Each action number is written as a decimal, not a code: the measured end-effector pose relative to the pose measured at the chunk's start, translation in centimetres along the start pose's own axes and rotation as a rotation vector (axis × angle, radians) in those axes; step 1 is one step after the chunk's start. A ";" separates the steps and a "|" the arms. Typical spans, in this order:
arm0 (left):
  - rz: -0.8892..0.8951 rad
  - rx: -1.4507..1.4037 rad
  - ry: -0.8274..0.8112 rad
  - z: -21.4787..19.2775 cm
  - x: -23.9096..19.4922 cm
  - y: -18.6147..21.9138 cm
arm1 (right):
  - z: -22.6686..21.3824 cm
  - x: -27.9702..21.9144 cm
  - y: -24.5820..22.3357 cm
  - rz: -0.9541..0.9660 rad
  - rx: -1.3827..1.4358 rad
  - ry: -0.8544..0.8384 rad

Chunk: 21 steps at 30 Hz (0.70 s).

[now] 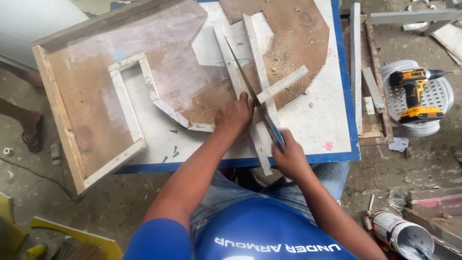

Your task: Trimming a wooden piece with a hand saw and smoothing the assembly with a hand plane.

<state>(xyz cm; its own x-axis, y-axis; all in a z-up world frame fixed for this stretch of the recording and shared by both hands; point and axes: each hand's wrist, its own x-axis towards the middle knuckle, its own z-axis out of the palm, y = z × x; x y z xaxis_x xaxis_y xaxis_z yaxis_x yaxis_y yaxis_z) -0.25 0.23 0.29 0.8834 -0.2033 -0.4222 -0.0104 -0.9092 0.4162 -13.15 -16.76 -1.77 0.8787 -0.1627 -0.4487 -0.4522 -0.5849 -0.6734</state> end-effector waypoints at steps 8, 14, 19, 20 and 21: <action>-0.016 0.028 -0.027 -0.1 -0.1 0.2 | -1.6 -8.6 1.8 0.122 -0.008 -0.038; 0.017 0.093 -0.007 0.7 0.3 -0.1 | -1.5 -13.3 9.3 0.243 -0.107 -0.043; 0.036 0.109 -0.010 -0.1 -0.3 0.2 | -0.2 -4.3 1.6 0.098 -0.057 -0.017; 0.039 0.080 0.015 -0.2 -0.4 0.1 | 0.1 -2.2 0.2 0.053 -0.022 -0.016; 0.043 0.051 0.040 -0.4 -0.5 -0.1 | 0.3 -0.2 -1.2 0.008 0.013 -0.015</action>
<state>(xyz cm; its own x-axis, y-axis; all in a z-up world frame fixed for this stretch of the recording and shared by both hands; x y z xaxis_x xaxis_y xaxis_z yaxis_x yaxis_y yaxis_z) -0.54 0.55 0.78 0.8995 -0.2291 -0.3720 -0.0717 -0.9173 0.3916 -12.81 -15.75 -1.07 0.8730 -0.1553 -0.4623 -0.4608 -0.5730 -0.6777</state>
